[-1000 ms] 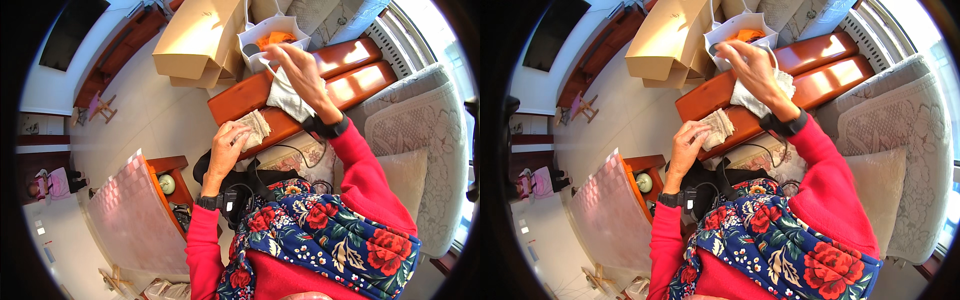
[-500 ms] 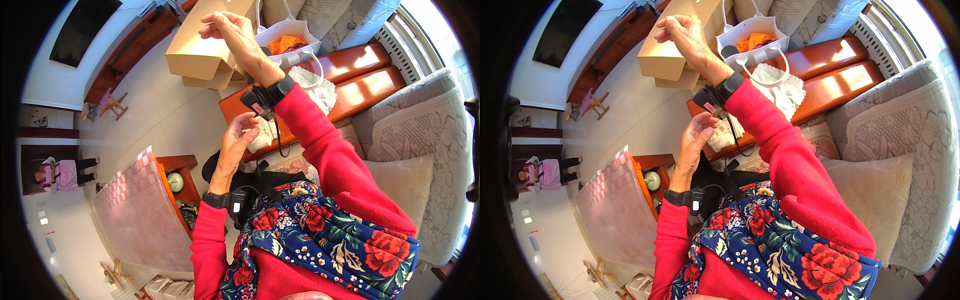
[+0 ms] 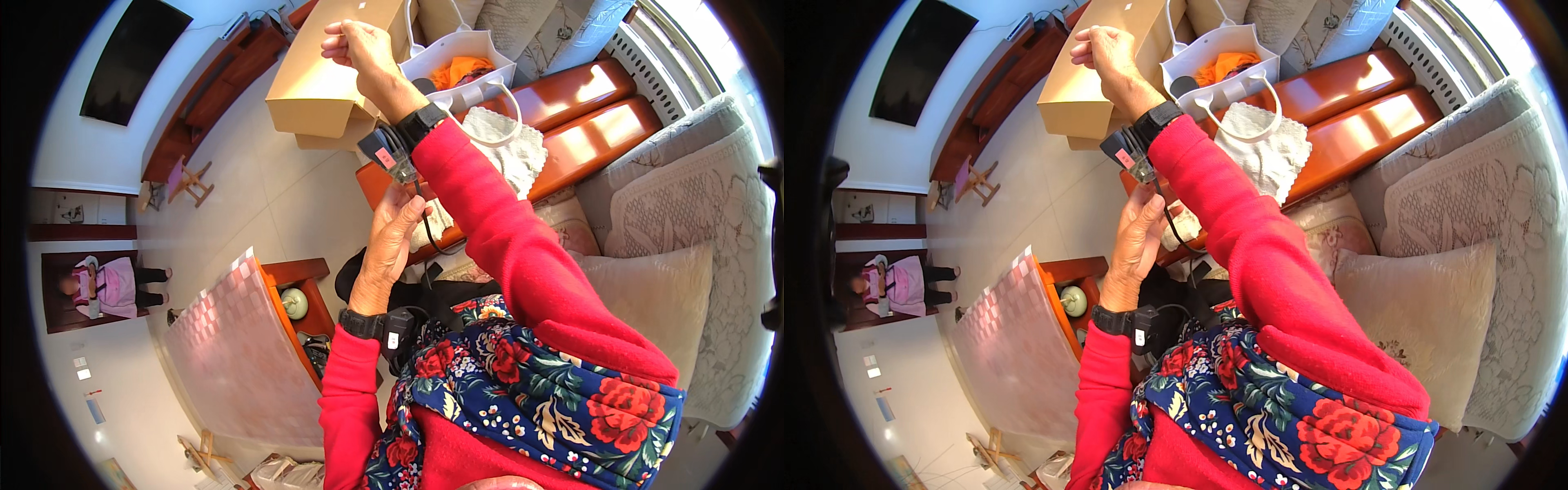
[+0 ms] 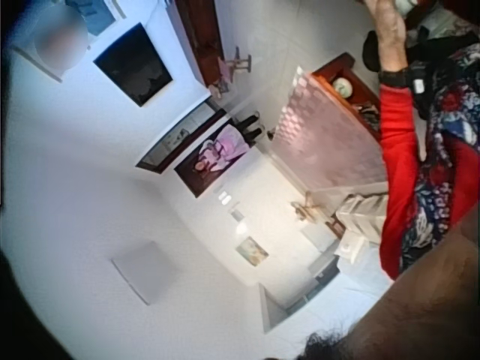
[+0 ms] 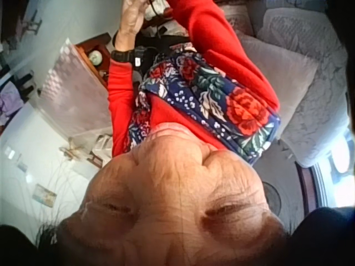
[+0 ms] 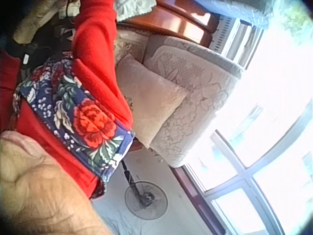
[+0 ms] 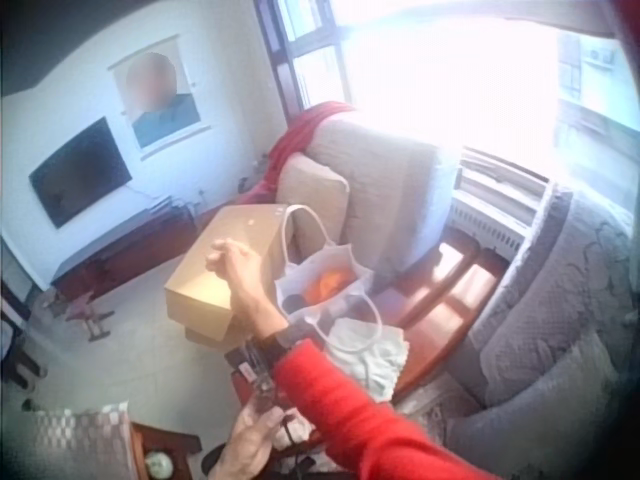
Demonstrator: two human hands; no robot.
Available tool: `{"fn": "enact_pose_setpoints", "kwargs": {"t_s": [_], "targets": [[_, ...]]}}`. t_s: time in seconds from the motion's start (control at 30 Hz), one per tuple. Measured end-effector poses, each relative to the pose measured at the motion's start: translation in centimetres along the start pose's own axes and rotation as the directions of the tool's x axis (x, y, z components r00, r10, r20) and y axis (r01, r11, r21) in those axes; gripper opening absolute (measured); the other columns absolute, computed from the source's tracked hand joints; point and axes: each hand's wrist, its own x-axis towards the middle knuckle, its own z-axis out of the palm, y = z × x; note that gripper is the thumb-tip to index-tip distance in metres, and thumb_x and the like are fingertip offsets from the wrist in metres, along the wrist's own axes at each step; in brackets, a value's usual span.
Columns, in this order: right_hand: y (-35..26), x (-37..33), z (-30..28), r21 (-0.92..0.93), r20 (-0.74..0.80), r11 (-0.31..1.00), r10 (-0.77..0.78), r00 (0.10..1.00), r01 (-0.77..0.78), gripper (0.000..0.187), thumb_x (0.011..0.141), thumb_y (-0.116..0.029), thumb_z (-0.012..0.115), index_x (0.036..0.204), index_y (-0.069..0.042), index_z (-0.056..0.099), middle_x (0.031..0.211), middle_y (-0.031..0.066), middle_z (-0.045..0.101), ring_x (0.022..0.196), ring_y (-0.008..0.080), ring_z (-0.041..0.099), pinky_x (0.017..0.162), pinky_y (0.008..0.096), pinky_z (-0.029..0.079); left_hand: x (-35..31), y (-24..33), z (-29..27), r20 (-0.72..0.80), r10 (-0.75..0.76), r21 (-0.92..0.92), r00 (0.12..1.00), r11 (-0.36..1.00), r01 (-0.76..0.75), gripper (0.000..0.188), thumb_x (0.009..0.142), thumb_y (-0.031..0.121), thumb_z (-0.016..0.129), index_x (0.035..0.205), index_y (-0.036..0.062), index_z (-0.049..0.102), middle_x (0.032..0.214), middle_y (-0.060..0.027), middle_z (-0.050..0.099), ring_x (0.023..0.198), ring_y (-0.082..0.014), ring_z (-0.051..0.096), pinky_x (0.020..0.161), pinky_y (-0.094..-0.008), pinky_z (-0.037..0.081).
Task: The person wipes a wooden surface with a white cloth, repeatedly folding and refolding the cloth while cleaning. The person also adjusts the head-mounted camera strap multiple times during the task.
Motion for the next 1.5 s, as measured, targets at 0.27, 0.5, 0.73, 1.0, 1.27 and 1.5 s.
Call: {"fn": "enact_pose_setpoints", "kwargs": {"t_s": [0.27,0.5,0.73,1.0,1.27,1.5], "targets": [[1.6,0.9,-2.2,0.019,-0.130,0.989,0.145,0.981,-0.144,0.028,0.093,-0.022,0.047,0.099,-0.003,0.066,0.083,0.0069,0.068,0.079,0.0178,0.067,0.076,0.0287,0.053,-0.1,-0.7,-0.7,0.061,-0.094,0.078,0.994,0.993,0.089,0.041,0.094,0.022,0.062,0.127,0.0021,0.051,0.120,-0.0089,0.062,0.111,-0.0185,0.058,0.098,-0.0351,0.044],[0.2,-0.9,-8.7,-0.243,0.008,0.947,0.220,0.975,-0.212,0.028,0.097,-0.026,0.050,0.099,-0.003,0.067,0.082,0.0042,0.067,0.077,0.0149,0.066,0.076,0.0273,0.054,-1.7,-0.9,-4.9,-0.141,0.107,0.483,0.984,0.875,-0.026,0.025,0.096,0.022,0.060,0.107,0.0005,0.065,0.099,-0.0068,0.068,0.094,-0.0138,0.063,0.085,-0.0280,0.048],[-2.2,-4.0,-13.9,-0.346,0.063,0.923,0.204,0.977,-0.170,0.031,0.098,-0.030,0.051,0.103,-0.005,0.069,0.083,0.0007,0.066,0.078,0.0097,0.064,0.078,0.0249,0.052,-1.3,-3.4,-8.4,-0.260,0.242,0.916,0.935,0.367,0.160,0.033,0.081,0.018,0.072,0.108,0.0029,0.064,0.098,-0.0090,0.062,0.085,-0.0196,0.059,0.079,-0.0331,0.050],[0.4,-3.7,-10.8,-0.187,0.020,0.937,0.303,0.953,-0.294,0.030,0.098,-0.027,0.049,0.105,-0.003,0.066,0.084,0.0015,0.065,0.077,0.0123,0.064,0.076,0.0247,0.052,0.4,-4.7,-7.5,-0.169,0.229,0.964,0.959,0.241,0.113,0.032,0.079,0.016,0.075,0.105,0.0025,0.063,0.090,-0.0064,0.056,0.077,-0.0173,0.053,0.074,-0.0304,0.048],[3.7,0.3,0.3,0.101,-0.050,0.939,0.335,0.941,-0.329,0.022,0.092,-0.016,0.047,0.093,-0.002,0.064,0.073,0.0063,0.064,0.064,0.0152,0.062,0.062,0.0268,0.051,3.4,0.8,-7.8,-0.258,0.211,0.399,0.943,0.912,-0.095,0.029,0.090,0.015,0.064,0.117,0.0038,0.057,0.105,-0.0049,0.062,0.096,-0.0134,0.057,0.087,-0.0281,0.045],[4.8,2.5,5.3,0.187,0.079,0.960,0.195,0.978,-0.207,0.023,0.091,-0.015,0.046,0.090,-0.001,0.064,0.072,0.0079,0.064,0.063,0.0176,0.063,0.061,0.0290,0.051,1.4,2.6,-7.5,-0.269,0.040,-0.096,0.962,0.993,-0.068,0.044,0.090,0.025,0.062,0.129,0.0082,0.050,0.120,-0.0052,0.059,0.115,-0.0190,0.053,0.096,-0.0366,0.043]]}}
